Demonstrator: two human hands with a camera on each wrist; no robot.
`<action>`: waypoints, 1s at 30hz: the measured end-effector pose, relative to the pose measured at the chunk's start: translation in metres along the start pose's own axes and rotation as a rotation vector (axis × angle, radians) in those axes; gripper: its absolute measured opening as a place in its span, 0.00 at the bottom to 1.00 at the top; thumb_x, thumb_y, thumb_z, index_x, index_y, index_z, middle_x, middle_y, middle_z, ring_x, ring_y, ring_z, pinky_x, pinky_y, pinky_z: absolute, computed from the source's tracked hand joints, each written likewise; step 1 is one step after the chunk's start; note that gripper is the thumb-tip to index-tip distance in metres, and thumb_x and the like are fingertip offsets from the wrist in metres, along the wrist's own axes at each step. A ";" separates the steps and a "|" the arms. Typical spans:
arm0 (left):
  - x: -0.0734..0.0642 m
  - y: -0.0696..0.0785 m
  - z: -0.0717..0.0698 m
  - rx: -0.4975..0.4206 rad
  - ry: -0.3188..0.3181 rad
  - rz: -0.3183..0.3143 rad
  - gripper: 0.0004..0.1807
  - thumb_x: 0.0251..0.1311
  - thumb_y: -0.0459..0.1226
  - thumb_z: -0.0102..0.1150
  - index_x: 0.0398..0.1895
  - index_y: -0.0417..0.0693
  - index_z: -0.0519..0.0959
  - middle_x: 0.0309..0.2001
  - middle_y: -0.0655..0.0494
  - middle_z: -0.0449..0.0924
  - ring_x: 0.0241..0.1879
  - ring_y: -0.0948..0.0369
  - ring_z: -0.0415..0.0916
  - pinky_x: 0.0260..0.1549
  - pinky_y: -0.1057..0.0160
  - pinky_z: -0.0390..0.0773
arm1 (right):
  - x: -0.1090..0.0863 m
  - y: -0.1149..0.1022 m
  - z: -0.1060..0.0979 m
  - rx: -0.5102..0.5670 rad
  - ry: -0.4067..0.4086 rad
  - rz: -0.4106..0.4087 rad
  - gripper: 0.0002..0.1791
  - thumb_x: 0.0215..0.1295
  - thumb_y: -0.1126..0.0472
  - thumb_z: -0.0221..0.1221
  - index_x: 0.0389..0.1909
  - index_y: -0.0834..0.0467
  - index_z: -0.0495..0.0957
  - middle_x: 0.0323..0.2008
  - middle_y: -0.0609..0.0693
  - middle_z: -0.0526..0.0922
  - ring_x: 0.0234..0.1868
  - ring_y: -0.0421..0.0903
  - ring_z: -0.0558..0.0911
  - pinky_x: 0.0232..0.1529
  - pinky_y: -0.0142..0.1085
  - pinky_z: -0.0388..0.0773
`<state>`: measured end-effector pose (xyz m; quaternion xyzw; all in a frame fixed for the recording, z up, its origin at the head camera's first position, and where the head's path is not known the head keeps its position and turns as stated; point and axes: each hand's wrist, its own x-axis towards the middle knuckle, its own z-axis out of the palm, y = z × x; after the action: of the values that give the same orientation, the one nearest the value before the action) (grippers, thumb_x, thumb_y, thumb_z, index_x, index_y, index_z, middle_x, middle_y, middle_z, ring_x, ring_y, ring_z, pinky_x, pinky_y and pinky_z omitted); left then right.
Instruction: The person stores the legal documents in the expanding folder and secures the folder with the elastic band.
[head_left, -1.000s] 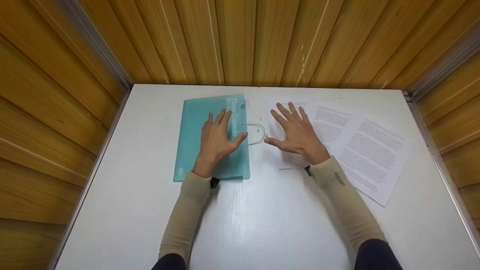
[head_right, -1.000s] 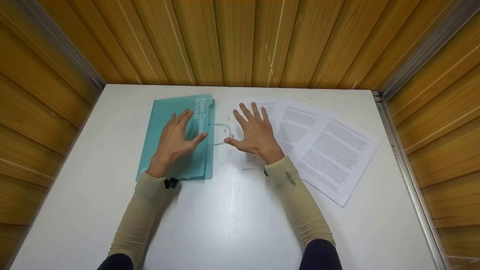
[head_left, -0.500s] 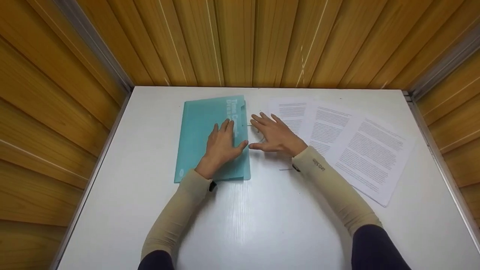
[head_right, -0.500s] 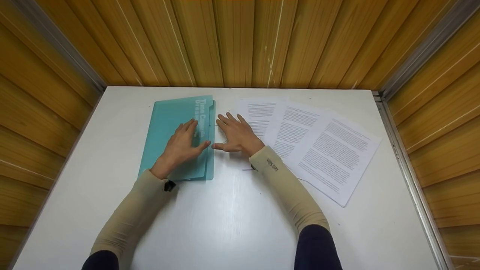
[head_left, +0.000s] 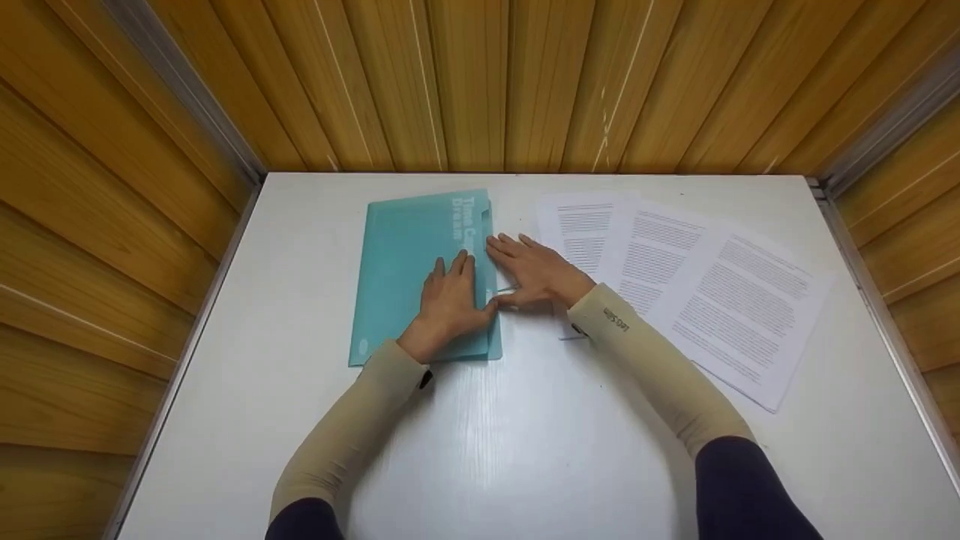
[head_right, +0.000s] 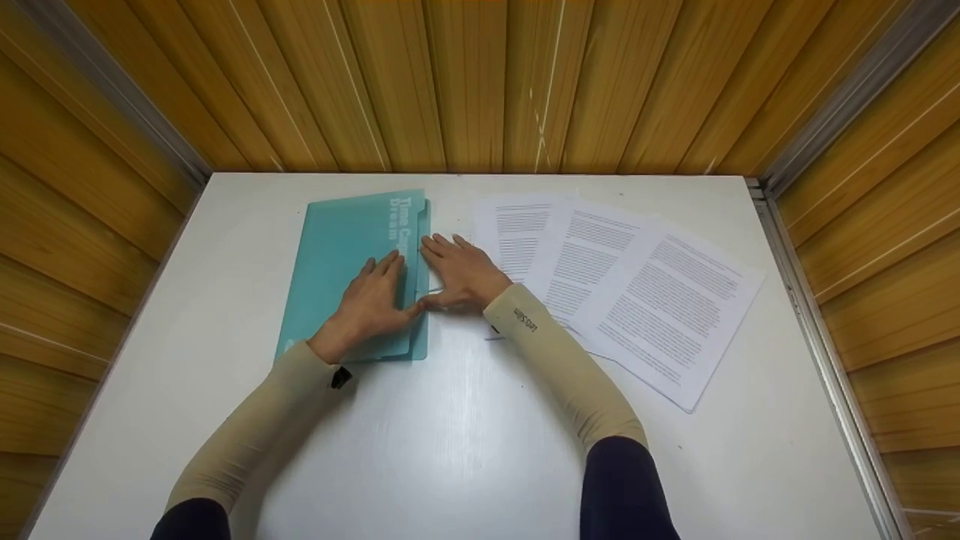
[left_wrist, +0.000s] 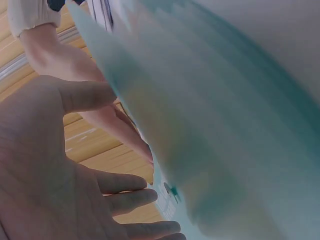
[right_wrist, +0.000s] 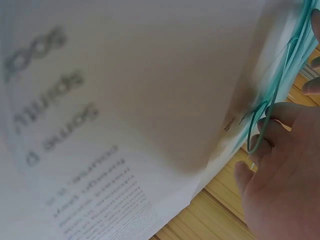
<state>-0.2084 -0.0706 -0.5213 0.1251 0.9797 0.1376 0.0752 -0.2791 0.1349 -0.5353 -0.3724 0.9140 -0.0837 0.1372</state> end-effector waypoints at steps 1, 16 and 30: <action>0.000 0.000 0.001 0.000 -0.005 0.001 0.54 0.68 0.62 0.58 0.84 0.37 0.55 0.84 0.41 0.56 0.80 0.30 0.53 0.75 0.36 0.64 | 0.001 0.000 0.000 -0.002 -0.004 0.003 0.60 0.68 0.26 0.57 0.87 0.60 0.47 0.87 0.54 0.46 0.88 0.54 0.45 0.86 0.49 0.39; -0.008 0.004 0.002 -0.077 -0.012 -0.014 0.48 0.70 0.54 0.62 0.82 0.35 0.59 0.82 0.39 0.59 0.81 0.33 0.55 0.73 0.37 0.68 | -0.006 -0.013 0.005 0.047 -0.008 0.093 0.60 0.67 0.29 0.59 0.86 0.61 0.46 0.88 0.55 0.45 0.87 0.56 0.48 0.84 0.49 0.53; -0.028 0.011 -0.016 -0.213 0.153 -0.034 0.33 0.69 0.42 0.66 0.72 0.32 0.73 0.71 0.37 0.73 0.67 0.42 0.76 0.58 0.38 0.82 | -0.007 -0.016 0.001 0.066 -0.030 0.114 0.62 0.66 0.27 0.60 0.86 0.61 0.47 0.87 0.56 0.46 0.87 0.56 0.49 0.83 0.50 0.56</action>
<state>-0.1819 -0.0713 -0.4998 0.0889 0.9644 0.2487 0.0154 -0.2637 0.1282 -0.5307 -0.3161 0.9284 -0.1004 0.1674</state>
